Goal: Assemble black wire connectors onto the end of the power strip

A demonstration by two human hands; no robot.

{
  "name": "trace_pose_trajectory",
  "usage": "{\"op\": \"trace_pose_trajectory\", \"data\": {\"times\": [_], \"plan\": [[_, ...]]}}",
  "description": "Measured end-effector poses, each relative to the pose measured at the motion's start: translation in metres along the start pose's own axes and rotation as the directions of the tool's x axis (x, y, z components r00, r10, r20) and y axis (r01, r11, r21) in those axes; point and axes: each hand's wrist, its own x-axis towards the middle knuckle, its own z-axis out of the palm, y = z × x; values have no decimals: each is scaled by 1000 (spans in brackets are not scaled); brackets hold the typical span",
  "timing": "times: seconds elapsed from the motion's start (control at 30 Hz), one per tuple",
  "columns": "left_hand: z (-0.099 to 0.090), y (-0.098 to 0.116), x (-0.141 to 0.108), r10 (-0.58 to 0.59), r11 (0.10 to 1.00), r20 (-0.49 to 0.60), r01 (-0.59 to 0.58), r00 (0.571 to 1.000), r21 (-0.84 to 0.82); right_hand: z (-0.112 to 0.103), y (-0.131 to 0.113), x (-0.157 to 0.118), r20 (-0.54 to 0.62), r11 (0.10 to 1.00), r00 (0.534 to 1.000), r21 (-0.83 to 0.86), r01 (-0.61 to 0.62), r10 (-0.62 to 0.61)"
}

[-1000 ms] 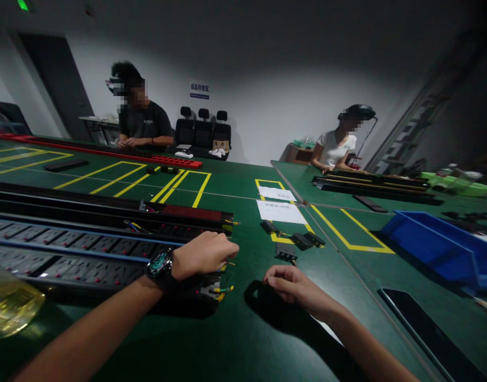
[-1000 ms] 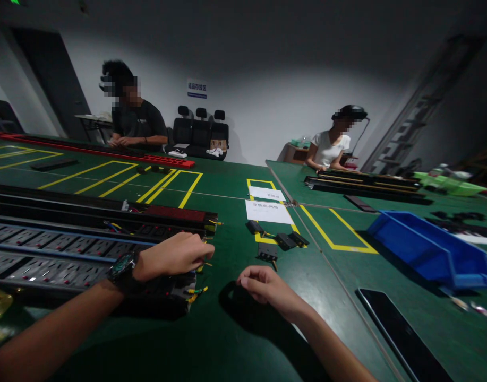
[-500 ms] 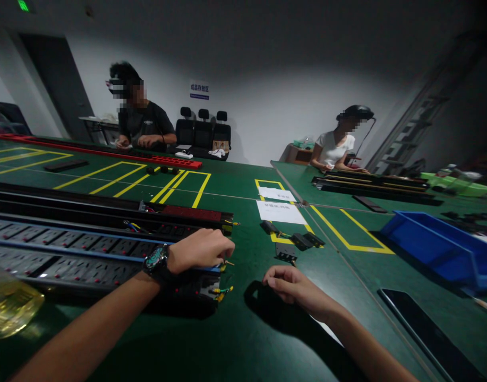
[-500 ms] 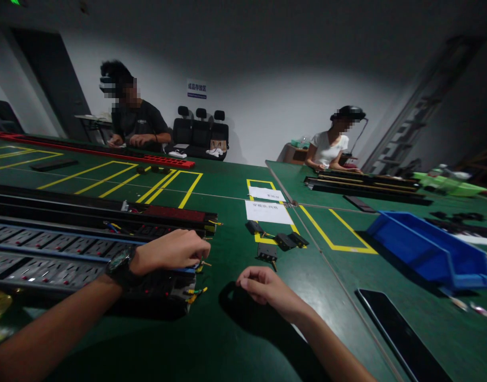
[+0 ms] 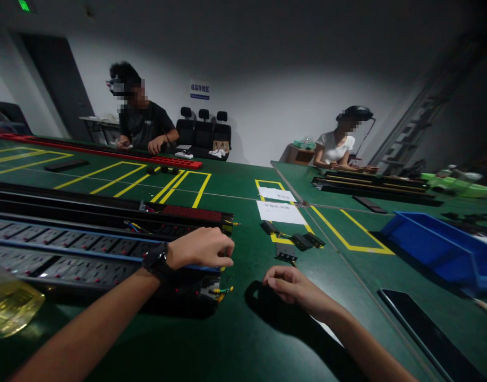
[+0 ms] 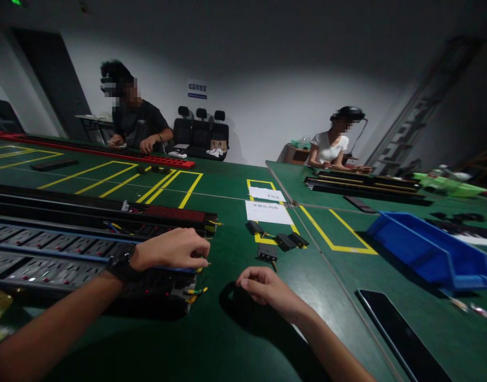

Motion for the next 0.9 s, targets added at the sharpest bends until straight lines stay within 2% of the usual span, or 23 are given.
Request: {"op": "trace_pose_trajectory", "data": {"times": [0.13,0.3,0.4,0.53,0.6,0.67,0.73,0.8,0.83,0.9], "plan": [[2,-13,3,-35,999,-101,31,994,-38,0,-1,0,-3,1000,1000,-9,-12,12],[26,-35,13,-35,997,-191,21,981,-74,-1,-1,0,-9,1000,1000,-2,-25,25],[35,-41,16,-39,998,-222,25,974,-64,-2,0,-1,-7,1000,1000,3,-15,15],[34,-41,15,-51,998,-208,46,977,-31,-1,2,0,-3,1000,1000,14,9,-9],[33,-40,15,-52,999,-203,51,978,-8,-1,3,1,-37,999,999,42,31,-29],[32,-39,14,-51,999,-212,54,976,7,-2,4,3,-137,992,988,95,88,-74],[33,-39,14,-51,998,-212,55,976,12,-7,3,5,-306,973,942,137,184,-136],[34,-40,15,-57,998,-199,62,978,20,-15,2,6,-480,962,858,92,257,-183],[34,-40,15,-61,997,-193,67,979,24,-21,1,5,-549,964,810,22,263,-208],[36,-41,15,-68,997,-188,75,980,33,-34,2,4,-618,954,728,-224,200,-297]]}}
